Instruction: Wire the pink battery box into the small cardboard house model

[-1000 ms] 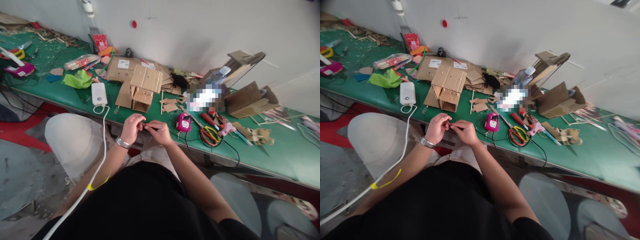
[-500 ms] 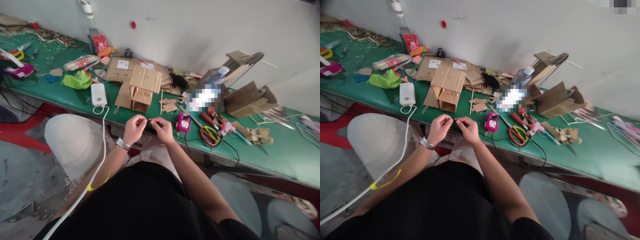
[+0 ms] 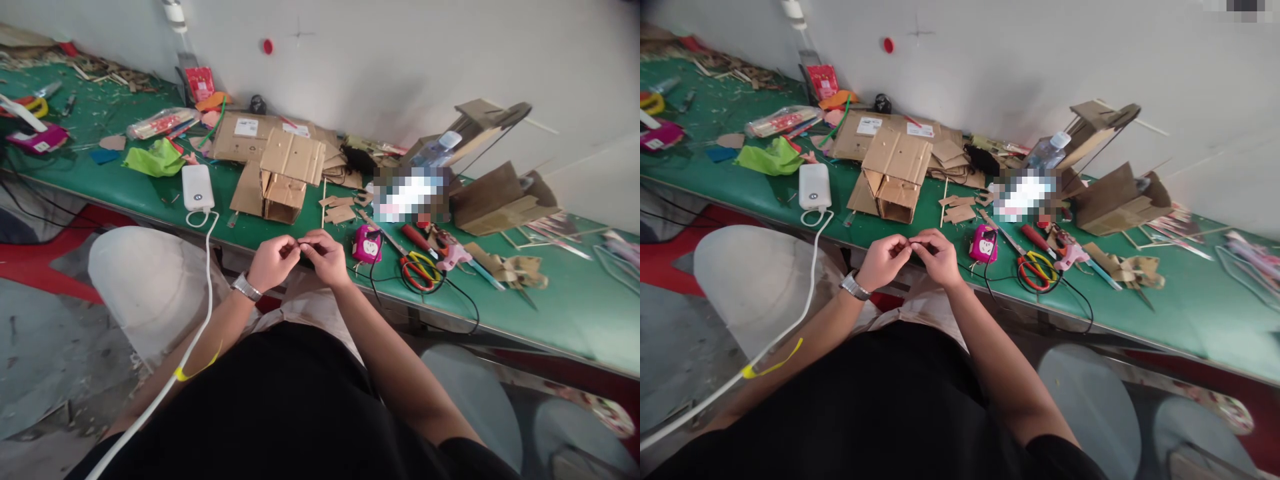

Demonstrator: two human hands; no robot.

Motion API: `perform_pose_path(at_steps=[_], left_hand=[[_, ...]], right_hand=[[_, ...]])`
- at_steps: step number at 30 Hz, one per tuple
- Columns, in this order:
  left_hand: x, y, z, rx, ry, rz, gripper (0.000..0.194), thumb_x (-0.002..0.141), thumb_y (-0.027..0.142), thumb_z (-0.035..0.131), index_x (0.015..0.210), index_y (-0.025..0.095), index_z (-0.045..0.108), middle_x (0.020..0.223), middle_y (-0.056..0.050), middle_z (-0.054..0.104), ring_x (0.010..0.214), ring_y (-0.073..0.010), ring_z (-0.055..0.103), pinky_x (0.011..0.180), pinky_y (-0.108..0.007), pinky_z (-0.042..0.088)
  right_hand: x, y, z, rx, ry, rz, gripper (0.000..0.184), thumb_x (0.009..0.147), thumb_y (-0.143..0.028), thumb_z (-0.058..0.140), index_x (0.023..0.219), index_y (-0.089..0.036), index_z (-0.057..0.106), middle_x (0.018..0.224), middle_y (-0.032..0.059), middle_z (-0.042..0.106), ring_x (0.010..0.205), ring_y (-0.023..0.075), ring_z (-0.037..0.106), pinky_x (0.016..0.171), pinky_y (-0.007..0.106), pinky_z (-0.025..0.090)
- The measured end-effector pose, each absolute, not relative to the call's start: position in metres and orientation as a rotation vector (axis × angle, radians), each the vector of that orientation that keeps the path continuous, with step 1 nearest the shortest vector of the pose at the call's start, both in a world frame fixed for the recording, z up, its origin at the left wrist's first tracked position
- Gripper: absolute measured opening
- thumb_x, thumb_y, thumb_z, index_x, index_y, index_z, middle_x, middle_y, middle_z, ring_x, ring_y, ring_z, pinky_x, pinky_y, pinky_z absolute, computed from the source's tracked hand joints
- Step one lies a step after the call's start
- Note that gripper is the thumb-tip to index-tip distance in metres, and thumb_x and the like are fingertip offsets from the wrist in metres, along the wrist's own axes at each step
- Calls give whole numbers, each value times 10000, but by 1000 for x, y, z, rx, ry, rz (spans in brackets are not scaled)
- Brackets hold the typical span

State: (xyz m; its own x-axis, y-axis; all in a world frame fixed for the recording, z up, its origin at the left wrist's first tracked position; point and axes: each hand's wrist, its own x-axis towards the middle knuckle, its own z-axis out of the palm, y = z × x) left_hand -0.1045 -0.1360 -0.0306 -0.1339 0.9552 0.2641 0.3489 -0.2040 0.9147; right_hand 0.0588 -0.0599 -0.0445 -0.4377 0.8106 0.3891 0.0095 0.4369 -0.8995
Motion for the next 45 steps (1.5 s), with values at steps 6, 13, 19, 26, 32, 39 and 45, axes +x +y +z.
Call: perform_pose_path(at_steps=[6,13,19,26,32,39,45], left_hand=[[-104,-135,-33,1437,1336,1340,220,955,354,645,833,171,649,740,-10,640,669,-136,549,628,-258,420],[-106,-132,-36,1354,1319,1312,265,954,364,629,769,173,626,684,-1,594,624,-128,519,590,-259,388],[-107,-133,-34,1382,1273,1285,266,940,379,642,783,166,663,712,-16,635,653,-132,529,605,-260,405],[-107,-134,-33,1375,1277,1271,255,915,376,651,764,171,643,706,-24,639,656,-143,550,607,-267,429],[-106,-133,-30,1338,1253,1246,239,899,363,646,758,169,643,698,-21,637,634,-134,542,594,-264,422],[-103,-133,-27,1212,1202,1260,208,871,292,628,701,182,579,624,12,564,585,-110,495,566,-246,390],[-102,-131,-26,1063,1082,1300,232,905,333,607,734,185,554,654,7,540,596,-110,496,570,-249,391]], right_hand=[[60,-58,-46,-706,-1709,1251,267,893,-513,813,971,-258,835,971,66,747,884,201,690,792,373,587],[65,-54,-42,-674,-1724,1381,293,855,-535,839,939,-255,850,980,59,757,696,137,628,619,309,552],[62,-53,-43,-735,-1657,1394,269,803,-499,890,918,-258,861,893,37,764,670,132,624,629,304,531],[61,-56,-40,-770,-1597,1463,271,764,-477,915,888,-244,852,841,23,769,683,137,633,668,303,537],[60,-55,-44,-800,-1580,1500,374,748,-522,912,932,-217,798,806,12,743,673,133,625,659,295,543],[60,-53,-48,-807,-1566,1448,415,748,-548,910,867,-211,700,747,-13,672,616,109,562,572,257,493],[62,-54,-45,-728,-1636,1397,344,848,-561,823,899,-222,794,956,37,733,617,95,556,588,281,510]])
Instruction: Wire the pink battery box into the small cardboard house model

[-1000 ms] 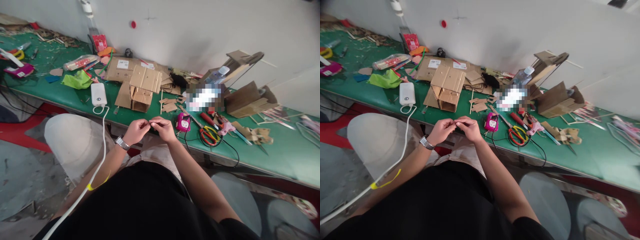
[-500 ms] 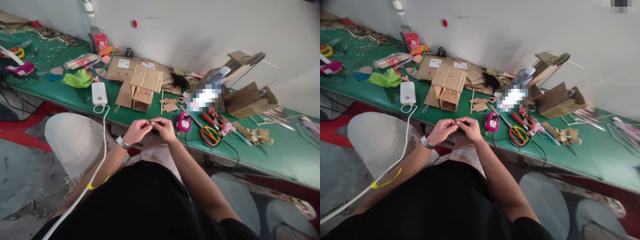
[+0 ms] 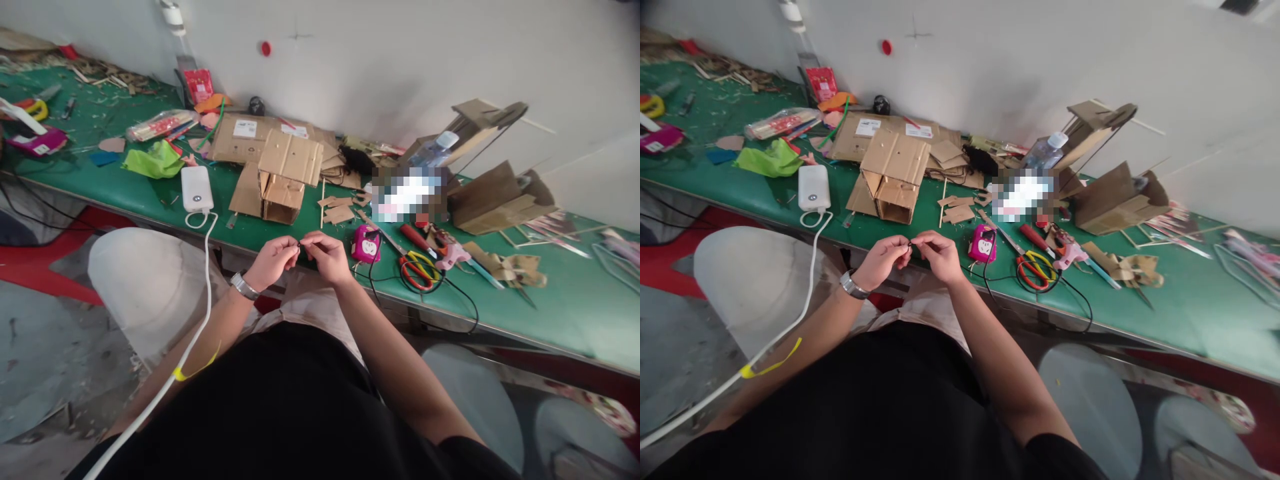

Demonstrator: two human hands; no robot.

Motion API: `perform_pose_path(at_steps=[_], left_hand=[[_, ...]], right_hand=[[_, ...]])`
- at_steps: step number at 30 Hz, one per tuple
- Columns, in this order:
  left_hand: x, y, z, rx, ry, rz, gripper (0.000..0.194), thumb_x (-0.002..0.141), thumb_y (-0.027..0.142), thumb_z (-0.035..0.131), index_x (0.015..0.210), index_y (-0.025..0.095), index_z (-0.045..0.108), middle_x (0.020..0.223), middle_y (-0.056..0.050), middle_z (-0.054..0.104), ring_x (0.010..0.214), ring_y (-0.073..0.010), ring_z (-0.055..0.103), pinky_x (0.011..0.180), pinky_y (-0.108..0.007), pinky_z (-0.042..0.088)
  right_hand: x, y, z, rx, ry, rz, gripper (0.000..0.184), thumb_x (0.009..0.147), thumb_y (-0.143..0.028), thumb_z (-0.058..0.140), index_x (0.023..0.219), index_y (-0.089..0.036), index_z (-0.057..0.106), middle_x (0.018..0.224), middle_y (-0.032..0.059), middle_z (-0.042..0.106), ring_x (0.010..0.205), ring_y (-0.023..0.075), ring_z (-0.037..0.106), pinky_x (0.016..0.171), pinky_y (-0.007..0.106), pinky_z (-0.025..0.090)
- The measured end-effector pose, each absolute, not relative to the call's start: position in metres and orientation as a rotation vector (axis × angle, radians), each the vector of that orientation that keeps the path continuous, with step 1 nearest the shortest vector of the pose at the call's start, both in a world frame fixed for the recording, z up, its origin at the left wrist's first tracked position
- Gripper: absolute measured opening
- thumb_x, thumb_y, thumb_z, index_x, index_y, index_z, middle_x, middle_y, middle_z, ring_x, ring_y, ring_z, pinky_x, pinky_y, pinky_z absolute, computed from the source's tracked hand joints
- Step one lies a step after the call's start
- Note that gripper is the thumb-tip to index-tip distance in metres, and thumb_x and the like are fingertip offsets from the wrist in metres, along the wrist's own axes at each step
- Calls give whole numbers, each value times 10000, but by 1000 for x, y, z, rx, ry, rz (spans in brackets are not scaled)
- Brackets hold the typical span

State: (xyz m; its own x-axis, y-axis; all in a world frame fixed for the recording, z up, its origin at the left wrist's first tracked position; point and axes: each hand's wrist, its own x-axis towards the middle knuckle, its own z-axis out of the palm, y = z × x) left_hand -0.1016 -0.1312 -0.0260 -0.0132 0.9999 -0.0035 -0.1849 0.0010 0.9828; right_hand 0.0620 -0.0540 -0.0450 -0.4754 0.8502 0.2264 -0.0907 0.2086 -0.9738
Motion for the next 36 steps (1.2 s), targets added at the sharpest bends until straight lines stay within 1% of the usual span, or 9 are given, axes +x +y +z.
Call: perform_pose_path(at_steps=[4,7,9,16,19,24,29,32,36], left_hand=[[-101,-131,-27,1050,1077,1319,262,898,358,650,733,187,540,663,13,528,593,-103,486,567,-247,388],[-101,-131,-29,1085,1111,1336,275,912,377,663,747,189,549,646,19,526,581,-101,475,562,-247,383],[-102,-131,-31,1105,1136,1347,280,921,388,666,756,189,557,638,21,526,576,-101,478,558,-247,383],[-101,-129,-35,1113,1180,1359,270,933,402,670,790,189,584,620,31,523,561,-101,486,547,-242,384],[-101,-129,-35,1121,1189,1361,277,935,416,672,802,191,580,619,31,532,559,-101,486,543,-240,382],[-100,-130,-33,1150,1174,1367,288,948,406,654,781,192,556,618,29,534,561,-100,478,547,-242,376],[-101,-131,-35,1184,1195,1345,267,964,380,631,788,187,576,638,23,536,570,-102,477,553,-247,378],[-102,-130,-36,1180,1192,1342,271,956,385,642,782,186,584,636,23,535,570,-102,482,555,-245,385],[-101,-130,-35,1146,1197,1351,272,932,388,668,767,187,589,620,25,529,557,-101,478,540,-242,377]], right_hand=[[63,-55,-44,-697,-1652,1415,308,832,-522,855,944,-237,821,991,51,747,720,130,634,669,304,556],[63,-55,-44,-711,-1679,1342,326,802,-541,875,906,-238,820,955,55,745,827,174,679,784,355,588],[62,-55,-44,-723,-1689,1315,335,797,-555,874,869,-234,807,924,55,739,850,189,683,814,372,588],[62,-56,-40,-742,-1678,1357,364,841,-561,827,833,-213,723,874,34,692,706,142,595,659,305,529],[62,-56,-40,-778,-1677,1350,382,850,-579,810,837,-210,715,861,26,678,666,127,564,620,290,507],[62,-56,-42,-740,-1651,1409,371,807,-560,858,933,-222,771,967,44,711,729,140,616,672,303,552],[63,-56,-44,-732,-1652,1410,345,808,-536,865,949,-231,791,997,56,722,818,168,660,733,327,579],[63,-56,-44,-737,-1657,1392,348,802,-542,867,930,-228,791,991,57,723,840,178,667,747,336,582],[62,-55,-44,-742,-1685,1360,352,824,-555,845,862,-217,756,943,53,712,812,176,652,721,332,569]])
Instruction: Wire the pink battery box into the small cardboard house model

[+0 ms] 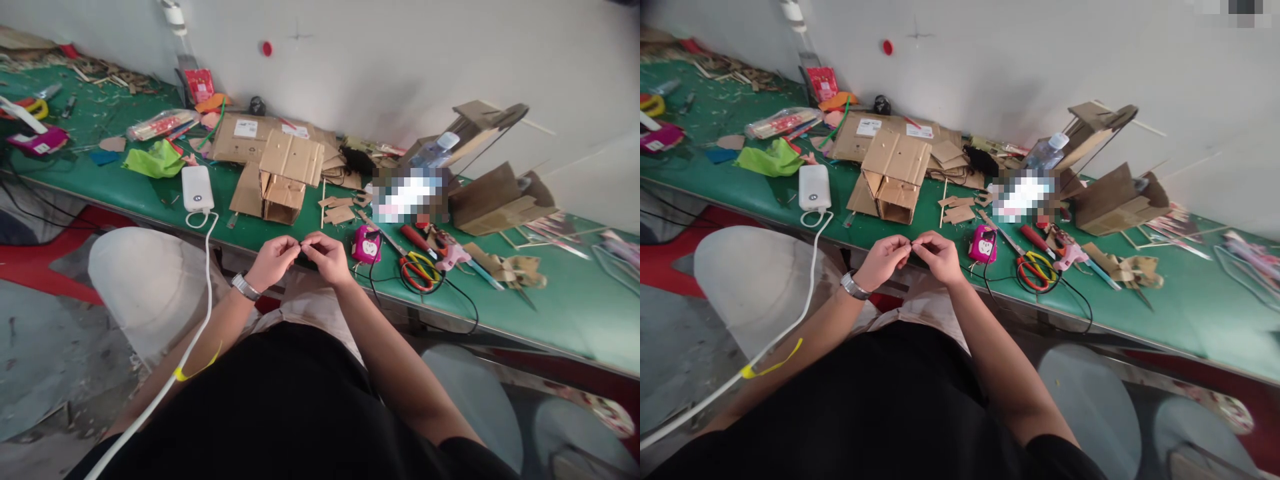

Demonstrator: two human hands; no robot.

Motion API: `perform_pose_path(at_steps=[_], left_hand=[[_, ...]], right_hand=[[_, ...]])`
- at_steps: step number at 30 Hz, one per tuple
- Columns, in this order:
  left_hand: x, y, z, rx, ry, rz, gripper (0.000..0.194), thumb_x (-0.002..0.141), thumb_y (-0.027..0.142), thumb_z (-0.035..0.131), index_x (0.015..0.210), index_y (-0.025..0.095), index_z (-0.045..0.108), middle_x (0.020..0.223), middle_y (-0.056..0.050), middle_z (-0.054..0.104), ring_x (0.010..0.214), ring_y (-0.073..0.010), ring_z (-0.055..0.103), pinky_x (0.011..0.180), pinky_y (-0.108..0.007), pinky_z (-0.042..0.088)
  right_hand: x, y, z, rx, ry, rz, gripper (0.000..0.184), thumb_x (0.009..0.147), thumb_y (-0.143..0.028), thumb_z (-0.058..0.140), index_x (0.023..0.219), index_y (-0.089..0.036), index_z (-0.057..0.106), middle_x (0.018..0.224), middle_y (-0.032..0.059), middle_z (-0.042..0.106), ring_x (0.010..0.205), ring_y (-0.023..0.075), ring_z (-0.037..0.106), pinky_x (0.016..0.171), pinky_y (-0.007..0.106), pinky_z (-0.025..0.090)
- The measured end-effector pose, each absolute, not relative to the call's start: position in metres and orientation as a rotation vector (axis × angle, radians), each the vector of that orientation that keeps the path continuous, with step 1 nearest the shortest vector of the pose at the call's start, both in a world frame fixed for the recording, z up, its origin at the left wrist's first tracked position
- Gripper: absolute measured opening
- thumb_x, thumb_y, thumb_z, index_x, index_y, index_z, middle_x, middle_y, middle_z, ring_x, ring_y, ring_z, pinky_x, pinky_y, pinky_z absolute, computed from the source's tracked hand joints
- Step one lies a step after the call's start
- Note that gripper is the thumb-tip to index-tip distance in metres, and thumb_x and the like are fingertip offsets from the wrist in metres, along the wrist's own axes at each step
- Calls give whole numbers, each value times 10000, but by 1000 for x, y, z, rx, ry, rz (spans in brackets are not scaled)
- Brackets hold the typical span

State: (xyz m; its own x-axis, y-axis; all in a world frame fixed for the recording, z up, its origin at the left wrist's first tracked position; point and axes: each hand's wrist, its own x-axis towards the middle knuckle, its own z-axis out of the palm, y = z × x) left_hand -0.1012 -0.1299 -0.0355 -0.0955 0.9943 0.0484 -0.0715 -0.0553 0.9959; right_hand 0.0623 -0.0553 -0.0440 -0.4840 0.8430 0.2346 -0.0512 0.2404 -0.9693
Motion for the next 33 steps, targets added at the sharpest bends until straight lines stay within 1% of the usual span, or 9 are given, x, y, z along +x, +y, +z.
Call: perform_pose_path(at_steps=[4,11,14,19,23,30,33], left_hand=[[-101,-130,-34,1109,1215,1350,238,901,373,690,781,187,604,617,24,538,553,-103,480,533,-245,376],[-100,-130,-34,1103,1266,1370,203,855,342,710,778,187,606,606,27,549,541,-102,477,521,-246,364],[-99,-130,-33,1091,1273,1380,181,844,318,695,763,188,599,592,28,552,538,-102,491,519,-243,369],[-98,-129,-33,1045,1245,1389,174,833,311,683,753,190,587,575,34,543,525,-100,487,515,-239,373],[-98,-129,-33,1029,1234,1401,182,838,322,690,765,187,592,567,40,533,516,-96,483,513,-234,364],[-100,-131,-30,1080,1240,1380,186,860,326,684,774,182,604,582,33,537,527,-101,483,517,-239,364],[-100,-131,-31,1115,1259,1377,186,870,326,692,784,179,617,590,32,539,535,-102,479,521,-240,363]], right_hand=[[62,-56,-44,-760,-1707,1349,364,853,-569,816,869,-216,730,927,50,696,755,159,618,663,310,537],[61,-58,-41,-742,-1716,1345,351,866,-554,811,875,-213,731,913,46,695,776,159,619,695,308,535],[60,-58,-41,-755,-1714,1353,359,861,-561,812,867,-211,729,917,47,694,772,158,617,689,306,532],[61,-58,-40,-711,-1697,1382,322,856,-521,832,869,-210,752,918,44,698,739,142,607,665,296,525],[63,-57,-40,-713,-1701,1403,350,859,-553,817,904,-207,782,944,54,712,685,125,588,622,290,519],[63,-55,-44,-702,-1668,1402,296,810,-502,873,874,-221,803,926,50,723,784,158,640,707,313,545],[63,-54,-44,-706,-1663,1414,305,821,-514,858,851,-217,794,913,47,718,733,146,616,655,301,523]])
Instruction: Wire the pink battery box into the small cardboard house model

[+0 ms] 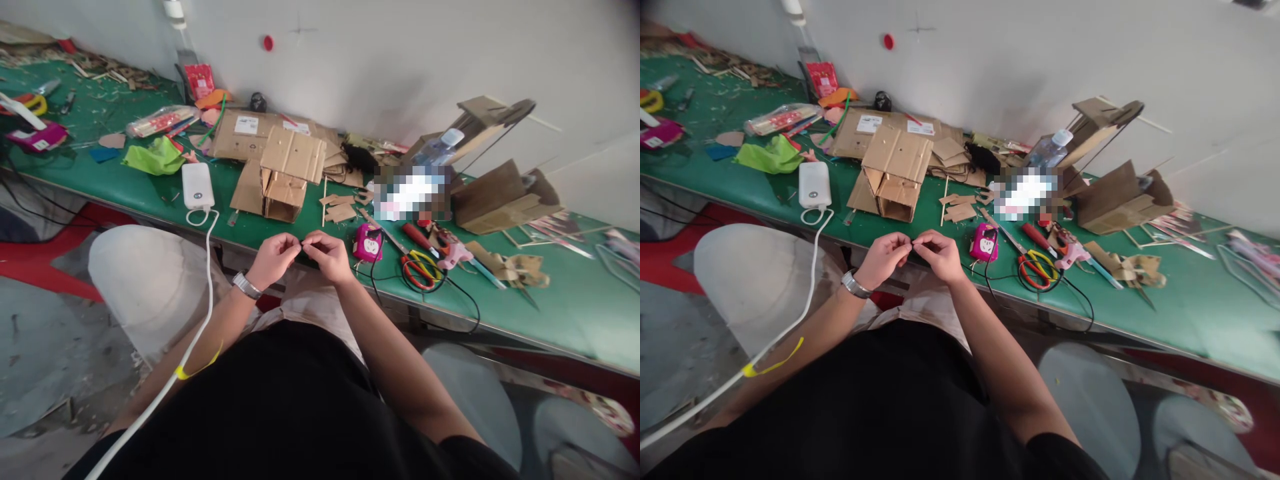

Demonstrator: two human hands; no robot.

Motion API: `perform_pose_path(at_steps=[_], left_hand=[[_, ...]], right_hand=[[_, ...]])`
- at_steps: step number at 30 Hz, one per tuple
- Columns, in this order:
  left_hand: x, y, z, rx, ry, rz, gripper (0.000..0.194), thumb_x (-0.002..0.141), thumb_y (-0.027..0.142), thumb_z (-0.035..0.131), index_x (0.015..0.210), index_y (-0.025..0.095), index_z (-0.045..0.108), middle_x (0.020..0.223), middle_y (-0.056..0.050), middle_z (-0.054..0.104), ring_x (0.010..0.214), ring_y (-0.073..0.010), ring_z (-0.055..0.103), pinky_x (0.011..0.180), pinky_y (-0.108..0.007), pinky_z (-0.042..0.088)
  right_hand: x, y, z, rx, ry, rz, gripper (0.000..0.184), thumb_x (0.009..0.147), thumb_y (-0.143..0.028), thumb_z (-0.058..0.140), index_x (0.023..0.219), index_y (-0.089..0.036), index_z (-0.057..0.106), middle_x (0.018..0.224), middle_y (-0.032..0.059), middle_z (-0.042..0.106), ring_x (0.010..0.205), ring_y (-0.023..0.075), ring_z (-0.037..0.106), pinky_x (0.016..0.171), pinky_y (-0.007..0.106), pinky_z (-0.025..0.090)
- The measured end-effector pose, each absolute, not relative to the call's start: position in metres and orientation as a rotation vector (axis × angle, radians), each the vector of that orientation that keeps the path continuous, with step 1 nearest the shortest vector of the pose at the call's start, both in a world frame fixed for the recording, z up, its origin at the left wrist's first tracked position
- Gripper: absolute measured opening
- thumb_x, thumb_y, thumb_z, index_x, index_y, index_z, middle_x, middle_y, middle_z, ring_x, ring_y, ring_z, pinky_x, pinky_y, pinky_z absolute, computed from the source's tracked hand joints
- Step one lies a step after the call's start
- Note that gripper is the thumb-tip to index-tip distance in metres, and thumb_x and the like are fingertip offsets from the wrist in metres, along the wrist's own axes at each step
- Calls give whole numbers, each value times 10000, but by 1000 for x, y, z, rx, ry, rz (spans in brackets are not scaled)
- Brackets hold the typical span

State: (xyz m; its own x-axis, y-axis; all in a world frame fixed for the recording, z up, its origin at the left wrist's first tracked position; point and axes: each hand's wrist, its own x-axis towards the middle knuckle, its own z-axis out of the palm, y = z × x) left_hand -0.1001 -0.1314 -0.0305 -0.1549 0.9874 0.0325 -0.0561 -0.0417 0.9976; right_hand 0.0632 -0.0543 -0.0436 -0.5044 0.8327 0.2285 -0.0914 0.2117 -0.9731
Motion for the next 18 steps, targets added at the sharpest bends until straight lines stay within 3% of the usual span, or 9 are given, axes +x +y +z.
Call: perform_pose_path(at_steps=[4,12,18], left_hand=[[-100,-132,-31,1133,1265,1379,198,870,342,705,794,174,632,605,30,553,540,-98,478,527,-238,370],[-102,-131,-32,1136,1286,1391,190,844,344,729,797,168,679,606,27,562,559,-99,475,543,-240,372],[-105,-131,-32,1146,1293,1401,180,837,335,732,793,165,694,668,7,614,592,-100,494,560,-243,384]], right_hand=[[64,-54,-42,-718,-1666,1436,345,851,-543,823,824,-204,765,894,41,706,644,118,560,605,293,489],[64,-53,-45,-707,-1663,1452,310,800,-491,885,843,-209,765,921,47,719,788,161,641,735,323,551],[64,-52,-43,-699,-1714,1441,350,824,-501,872,1055,-244,819,968,45,731,839,174,666,779,347,577]])
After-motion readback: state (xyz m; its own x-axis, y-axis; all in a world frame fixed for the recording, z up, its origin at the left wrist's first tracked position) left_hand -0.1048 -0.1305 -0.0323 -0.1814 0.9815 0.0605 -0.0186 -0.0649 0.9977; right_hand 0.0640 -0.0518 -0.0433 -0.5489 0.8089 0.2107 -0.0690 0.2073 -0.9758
